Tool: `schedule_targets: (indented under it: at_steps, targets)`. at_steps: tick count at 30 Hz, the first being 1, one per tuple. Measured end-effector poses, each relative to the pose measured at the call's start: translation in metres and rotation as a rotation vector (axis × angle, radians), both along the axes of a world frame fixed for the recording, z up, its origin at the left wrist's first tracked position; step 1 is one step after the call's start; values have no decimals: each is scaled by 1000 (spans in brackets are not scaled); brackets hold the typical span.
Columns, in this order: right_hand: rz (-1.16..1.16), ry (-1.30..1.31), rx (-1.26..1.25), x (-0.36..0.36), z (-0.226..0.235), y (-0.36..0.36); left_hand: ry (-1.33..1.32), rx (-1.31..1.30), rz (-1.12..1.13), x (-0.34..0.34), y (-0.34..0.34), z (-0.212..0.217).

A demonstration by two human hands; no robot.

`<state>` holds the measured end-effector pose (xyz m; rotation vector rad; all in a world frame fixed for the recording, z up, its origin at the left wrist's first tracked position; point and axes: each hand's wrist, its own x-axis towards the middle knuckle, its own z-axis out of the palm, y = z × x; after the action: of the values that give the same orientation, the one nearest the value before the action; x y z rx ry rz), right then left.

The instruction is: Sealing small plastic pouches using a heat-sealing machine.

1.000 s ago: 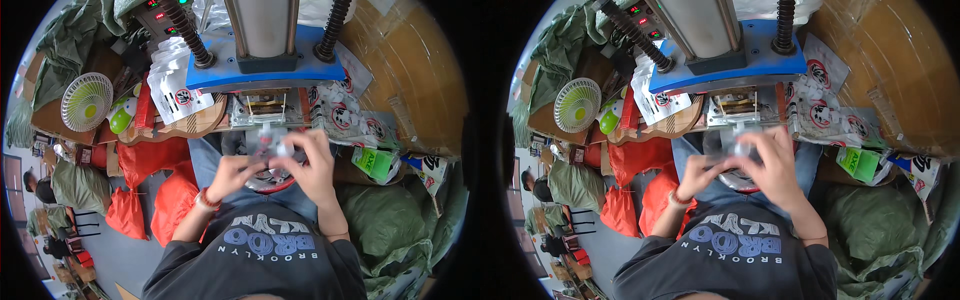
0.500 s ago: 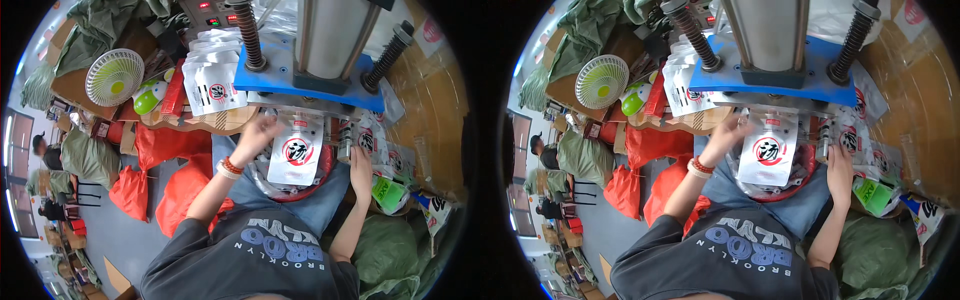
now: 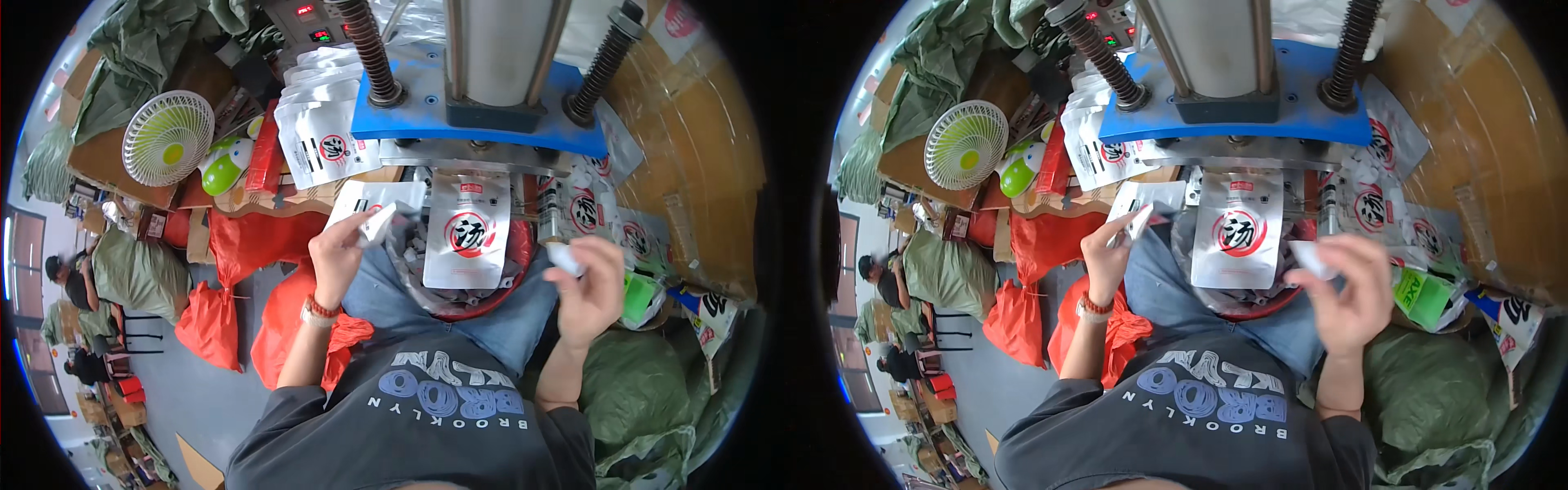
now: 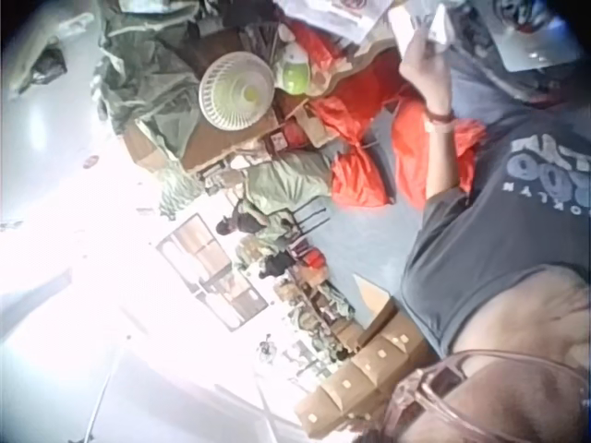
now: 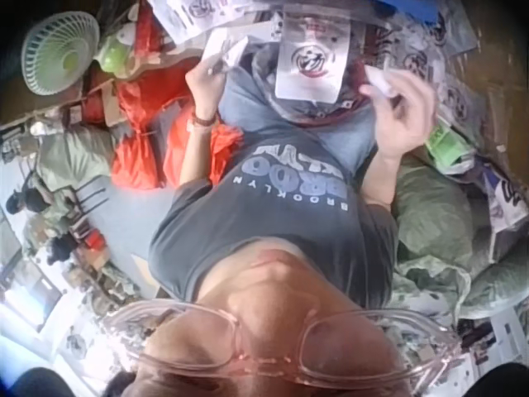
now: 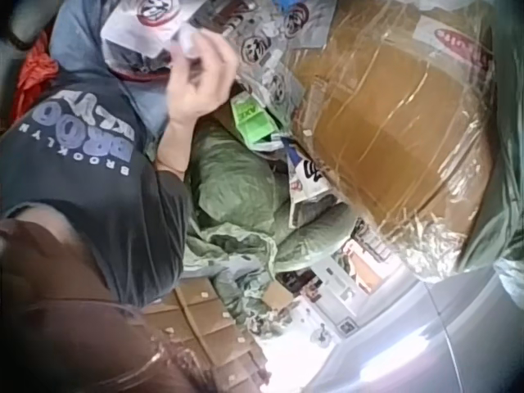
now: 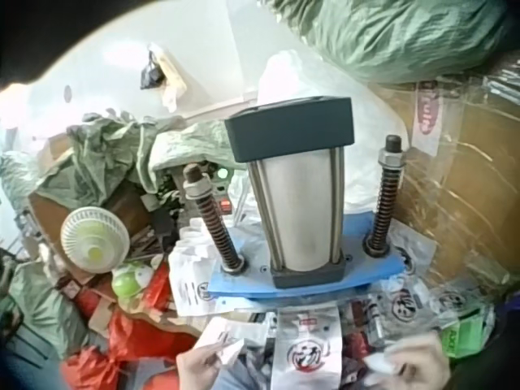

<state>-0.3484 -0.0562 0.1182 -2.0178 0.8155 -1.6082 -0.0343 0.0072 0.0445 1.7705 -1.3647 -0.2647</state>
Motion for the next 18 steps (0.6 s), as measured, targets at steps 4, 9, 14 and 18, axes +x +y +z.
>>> schedule_targets:
  at_steps: [4,9,14,18]
  targets:
    - [139,239,-198,47,11,8,-176,-245,-272,-44,5,46]
    - [368,161,-200,30,46,41,-35,-298,-724,-55,23,85]
    - [90,311,93,40,12,4,376,209,-606,-73,-11,20]
    - [-118,324,244,-1,-1,-15,1091,287,-273,-89,-44,-21]
